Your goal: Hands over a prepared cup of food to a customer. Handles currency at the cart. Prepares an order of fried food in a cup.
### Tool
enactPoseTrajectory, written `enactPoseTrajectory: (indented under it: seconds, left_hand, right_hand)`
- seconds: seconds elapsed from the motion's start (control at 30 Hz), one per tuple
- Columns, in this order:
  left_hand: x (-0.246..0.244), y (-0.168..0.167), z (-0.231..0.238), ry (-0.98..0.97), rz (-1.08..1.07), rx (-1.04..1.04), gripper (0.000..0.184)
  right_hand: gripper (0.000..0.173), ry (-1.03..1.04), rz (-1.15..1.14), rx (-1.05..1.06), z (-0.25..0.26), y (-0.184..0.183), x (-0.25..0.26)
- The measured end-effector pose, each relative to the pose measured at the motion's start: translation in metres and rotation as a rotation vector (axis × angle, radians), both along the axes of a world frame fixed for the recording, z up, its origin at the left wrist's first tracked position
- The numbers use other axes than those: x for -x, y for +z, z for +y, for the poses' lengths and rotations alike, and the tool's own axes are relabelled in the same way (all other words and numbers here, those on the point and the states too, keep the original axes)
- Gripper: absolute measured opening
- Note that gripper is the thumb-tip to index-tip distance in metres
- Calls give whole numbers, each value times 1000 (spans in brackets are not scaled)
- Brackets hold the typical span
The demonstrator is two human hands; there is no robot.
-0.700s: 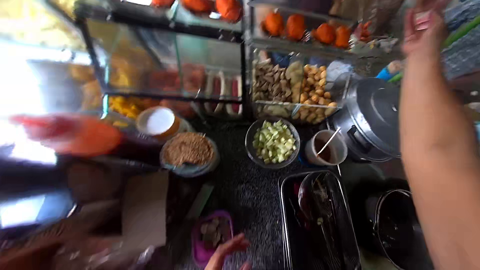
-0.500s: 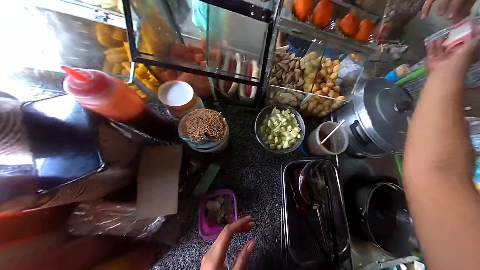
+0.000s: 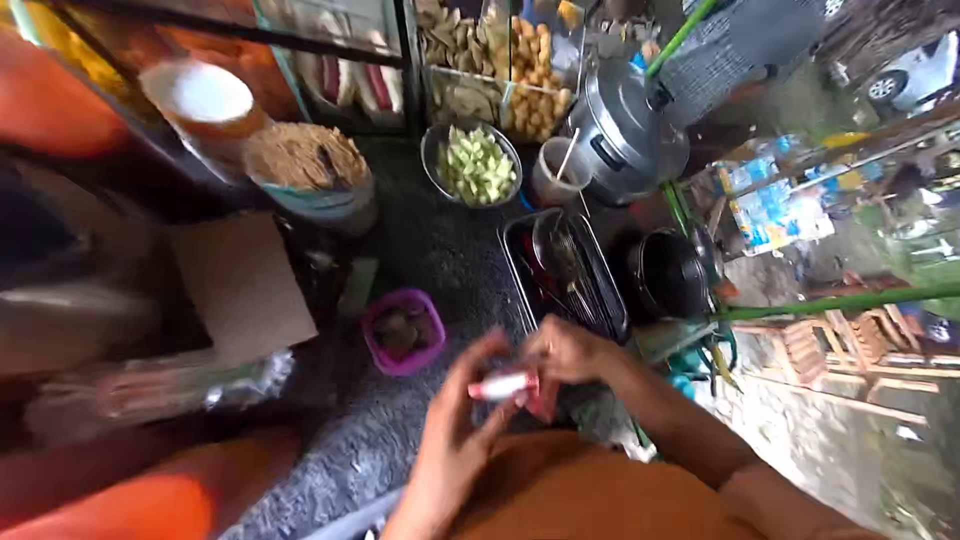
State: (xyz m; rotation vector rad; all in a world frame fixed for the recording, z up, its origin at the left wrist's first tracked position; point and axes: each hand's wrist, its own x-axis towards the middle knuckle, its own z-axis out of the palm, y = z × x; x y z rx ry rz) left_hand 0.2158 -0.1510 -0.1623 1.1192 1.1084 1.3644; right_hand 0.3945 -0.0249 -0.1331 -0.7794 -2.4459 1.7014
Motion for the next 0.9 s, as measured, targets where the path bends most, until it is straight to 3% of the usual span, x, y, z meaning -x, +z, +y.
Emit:
enactPoseTrajectory:
  seconds: [0.07, 0.13, 0.17, 0.23, 0.33, 0.43, 0.53, 0.63, 0.7, 0.77, 0.83, 0.9]
  left_hand:
    - [3, -2, -16, 24, -32, -9, 24]
    - [5, -7, -33, 27, 1, -11, 18]
    - [9, -8, -40, 23, 19, -26, 19]
    - [20, -7, -51, 22, 27, -36, 20]
    - [36, 2, -67, 66, 93, -22, 22]
    - [49, 3, -80, 166, 240, -46, 29]
    - [60, -11, -88, 278, 433, -95, 32]
    - [73, -27, -98, 386, 606, -29, 33]
    - [78, -35, -104, 402, 669, 96, 33]
    - [78, -44, -111, 412, 709, 226, 33]
    - [74, -52, -117, 422, 730, 344, 36]
    - [72, -60, -118, 415, 732, 403, 39]
  right_hand:
    - [23, 16, -72, 29, -16, 0, 6]
    - [19, 90, -97, 65, -12, 0, 6]
    - [27, 70, -128, 70, 0, 9, 6]
    - [52, -149, -156, 2, 45, 31, 2]
    - [72, -625, -248, -242, 144, 72, -21]
    - [75, -1018, -261, -327, 217, 126, -53]
    - [62, -1068, -190, -357, 226, 141, -55]
    - [46, -756, -262, -322, 170, 108, 3]
    - [44, -495, -350, -242, 112, 51, 39]
    - [56, -328, -487, -141, 57, -23, 68]
    - [71, -232, -555, -54, 23, -83, 89]
    - [63, -281, -491, 67, 4, -112, 107]
